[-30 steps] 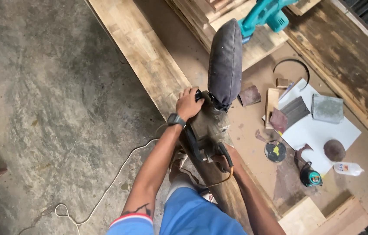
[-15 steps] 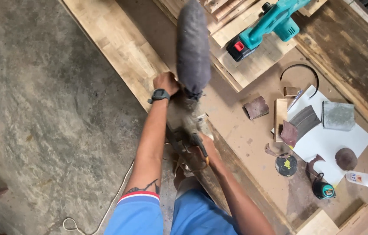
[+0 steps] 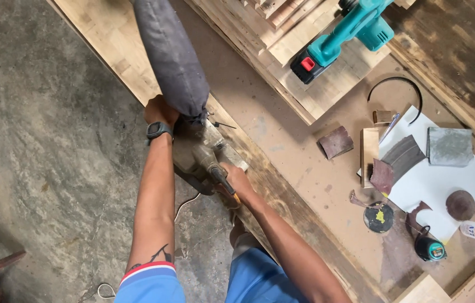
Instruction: Using an electric belt sander to smooth the surface of a wooden plank in a workshop environment.
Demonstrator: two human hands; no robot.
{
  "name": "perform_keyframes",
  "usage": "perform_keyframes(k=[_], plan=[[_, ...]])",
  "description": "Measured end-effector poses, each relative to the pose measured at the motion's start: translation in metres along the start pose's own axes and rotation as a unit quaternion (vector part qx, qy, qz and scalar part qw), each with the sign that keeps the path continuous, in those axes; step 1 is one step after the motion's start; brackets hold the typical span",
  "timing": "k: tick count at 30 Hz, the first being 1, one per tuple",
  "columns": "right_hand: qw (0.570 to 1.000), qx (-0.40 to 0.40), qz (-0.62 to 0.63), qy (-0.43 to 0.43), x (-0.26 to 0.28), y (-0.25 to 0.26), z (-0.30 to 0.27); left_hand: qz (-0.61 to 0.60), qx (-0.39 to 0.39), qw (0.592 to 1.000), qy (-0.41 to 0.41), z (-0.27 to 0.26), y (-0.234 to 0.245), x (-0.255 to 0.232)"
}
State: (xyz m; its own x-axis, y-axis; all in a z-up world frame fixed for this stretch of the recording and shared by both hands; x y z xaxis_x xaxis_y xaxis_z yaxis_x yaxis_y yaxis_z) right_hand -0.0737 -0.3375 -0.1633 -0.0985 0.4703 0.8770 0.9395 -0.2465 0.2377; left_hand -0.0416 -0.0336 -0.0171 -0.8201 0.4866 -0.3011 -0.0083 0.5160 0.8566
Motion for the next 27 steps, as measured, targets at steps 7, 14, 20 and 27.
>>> perform_keyframes(k=[7, 14, 20, 27], plan=[[0.999, 0.018, -0.023, 0.011, 0.048, 0.0, 0.01, -0.022, -0.024, 0.997, 0.064, 0.007, 0.018, 0.028], [0.998, 0.041, -0.038, 0.014, 0.05, -0.01, 0.045, -0.02, -0.055, 0.996, 0.064, 0.029, 0.038, 0.052], [0.996, 0.057, -0.06, 0.027, 0.11, 0.023, 0.039, 0.016, -0.044, 0.993, 0.104, 0.058, 0.048, 0.052], [0.996, 0.064, -0.063, 0.012, 0.075, 0.035, 0.072, -0.013, -0.042, 0.993, 0.106, 0.079, 0.046, 0.031]])
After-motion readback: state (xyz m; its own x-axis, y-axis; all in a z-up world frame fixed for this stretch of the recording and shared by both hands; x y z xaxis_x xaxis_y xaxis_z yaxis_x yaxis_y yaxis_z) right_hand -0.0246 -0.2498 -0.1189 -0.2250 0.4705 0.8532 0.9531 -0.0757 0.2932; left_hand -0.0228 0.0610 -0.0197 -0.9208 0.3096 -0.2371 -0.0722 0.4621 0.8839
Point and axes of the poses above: each hand's wrist, its own z-axis towards the middle knuckle, its own y-axis out of the back of the hand, x = y × z, the point moved 6 cm from there along z, towards the middle knuckle, and after that the axes turned 13 degrees about x, right-handed, at the moved point
